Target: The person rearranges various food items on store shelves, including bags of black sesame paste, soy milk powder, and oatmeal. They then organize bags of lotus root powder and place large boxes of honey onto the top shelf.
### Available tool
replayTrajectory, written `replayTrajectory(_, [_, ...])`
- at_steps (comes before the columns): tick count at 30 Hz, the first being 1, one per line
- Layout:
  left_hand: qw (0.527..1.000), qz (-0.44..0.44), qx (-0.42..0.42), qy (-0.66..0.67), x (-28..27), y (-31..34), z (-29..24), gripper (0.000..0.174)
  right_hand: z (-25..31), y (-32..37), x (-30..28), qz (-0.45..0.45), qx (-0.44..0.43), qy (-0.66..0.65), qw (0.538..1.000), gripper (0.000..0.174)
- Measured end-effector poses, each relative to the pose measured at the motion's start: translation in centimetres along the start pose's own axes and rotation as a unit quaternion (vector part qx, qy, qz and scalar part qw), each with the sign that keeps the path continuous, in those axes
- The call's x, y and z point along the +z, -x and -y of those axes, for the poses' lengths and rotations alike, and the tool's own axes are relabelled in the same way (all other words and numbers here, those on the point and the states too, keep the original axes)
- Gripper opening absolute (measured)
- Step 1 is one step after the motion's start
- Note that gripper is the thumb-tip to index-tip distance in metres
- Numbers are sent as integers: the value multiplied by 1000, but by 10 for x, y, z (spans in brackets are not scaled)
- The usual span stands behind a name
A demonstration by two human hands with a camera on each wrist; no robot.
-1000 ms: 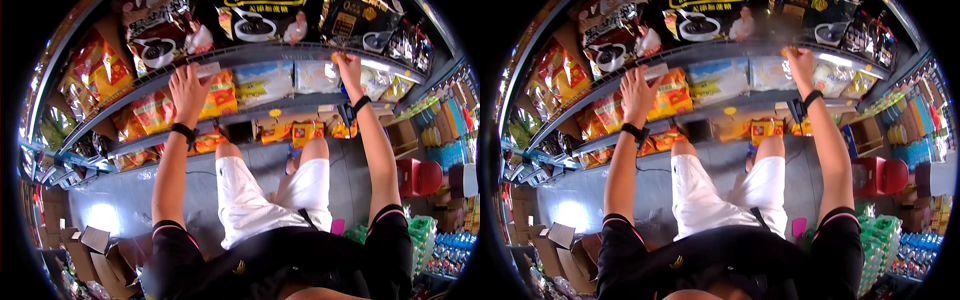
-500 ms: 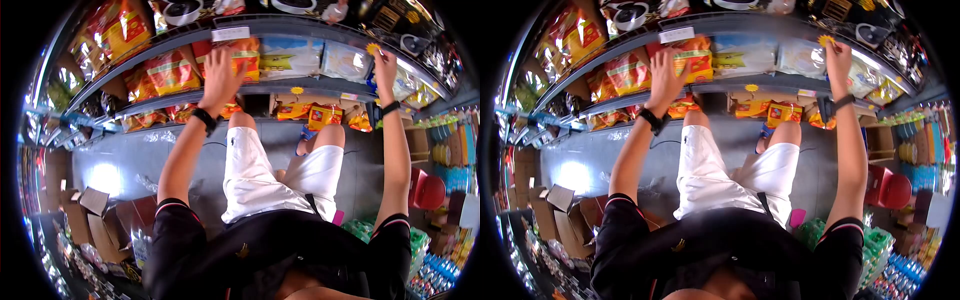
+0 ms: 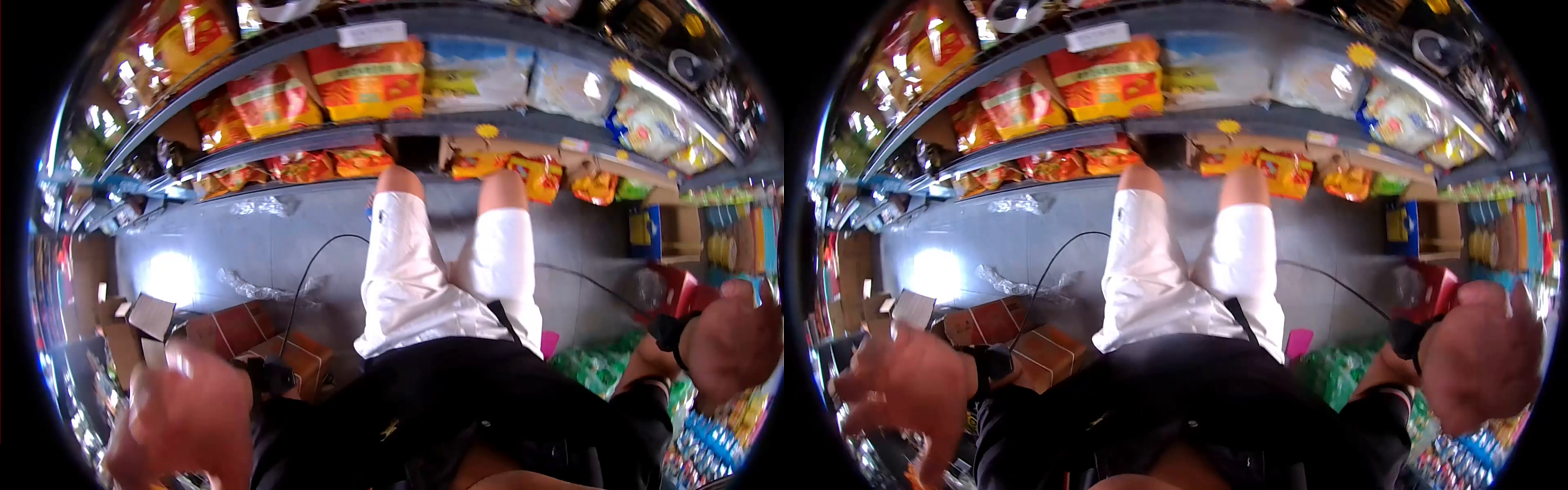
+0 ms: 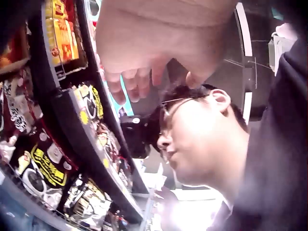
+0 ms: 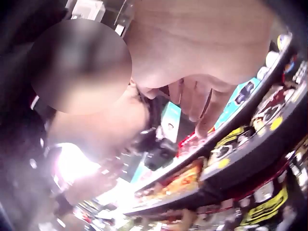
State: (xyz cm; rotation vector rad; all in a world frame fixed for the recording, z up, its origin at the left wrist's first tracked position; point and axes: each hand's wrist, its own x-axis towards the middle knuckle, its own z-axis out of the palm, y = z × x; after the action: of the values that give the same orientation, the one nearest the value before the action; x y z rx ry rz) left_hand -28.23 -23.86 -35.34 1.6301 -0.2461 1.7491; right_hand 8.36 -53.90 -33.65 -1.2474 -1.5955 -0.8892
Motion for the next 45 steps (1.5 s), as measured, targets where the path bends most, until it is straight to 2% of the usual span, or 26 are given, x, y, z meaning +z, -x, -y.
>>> replayTrajectory(1, [998, -12, 28, -60, 2, -2, -5, 35, 14, -6, 21, -90, 17, -161, 983, 39])
replayTrajectory(2, [996, -3, 42, -78, 6, -2, 0, 36, 29, -12, 42, -178, 8, -297, 938, 41])
replayTrajectory(3, [997, 20, 31, -62, 12, 2, 8, 37, 40, -4, 11, -22, 84, -412, 907, 33])
replayTrajectory(5, [996, 81, -24, -36, 28, 20, 28, 39, 53, 12, -43, 114, 71, -633, 762, 35])
replayTrajectory(7, [981, 158, -102, -42, 51, 48, 56, 41, 57, 7, -25, 42, 44, -594, 802, 35])
replayTrajectory(11, [920, 280, -270, -52, 120, 109, 138, 45, 57, -2, -8, -18, 33, -532, 846, 34])
replayTrajectory(14, [877, 312, -364, -44, 157, 164, 204, 48, 57, -1, 1, -32, 44, -493, 868, 34])
replayTrajectory(16, [860, 323, -393, -34, 170, 176, 221, 50, 55, 0, 6, -35, 55, -478, 876, 34])
replayTrajectory(18, [866, 319, -385, -12, 171, 178, 220, 52, 53, 0, 9, -33, 62, -468, 881, 34])
replayTrajectory(20, [887, 307, -345, 14, 162, 154, 194, 54, 51, 1, 10, -33, 68, -459, 885, 34])
replayTrajectory(23, [929, 272, -237, 86, 134, 95, 134, 57, 49, 2, 13, -39, 72, -449, 890, 34])
replayTrajectory(27, [952, 202, -93, 212, 68, 41, 69, 61, 50, -1, 13, -35, 80, -442, 893, 34])
replayTrajectory(30, [946, 165, -55, 275, 23, 18, 38, 64, 48, -8, 8, -38, 88, -442, 892, 34])
replayTrajectory(32, [937, 149, -44, 314, -30, 23, 25, 66, 47, -8, 3, -44, 79, -438, 894, 34])
replayTrajectory(33, [953, 116, -10, 280, -34, 24, 27, 65, 49, -9, 1, -43, 76, -438, 895, 33])
replayTrajectory(35, [984, 92, 26, 148, 16, 17, 35, 48, 49, -11, 1, -44, 76, -432, 897, 33])
replayTrajectory(38, [975, 147, -6, 166, 27, 13, 45, 48, 50, -14, -2, -50, 83, -413, 906, 33])
replayTrajectory(45, [933, 295, -100, 178, 84, 49, 80, 47, 53, -34, -20, -32, 97, -366, 925, 33])
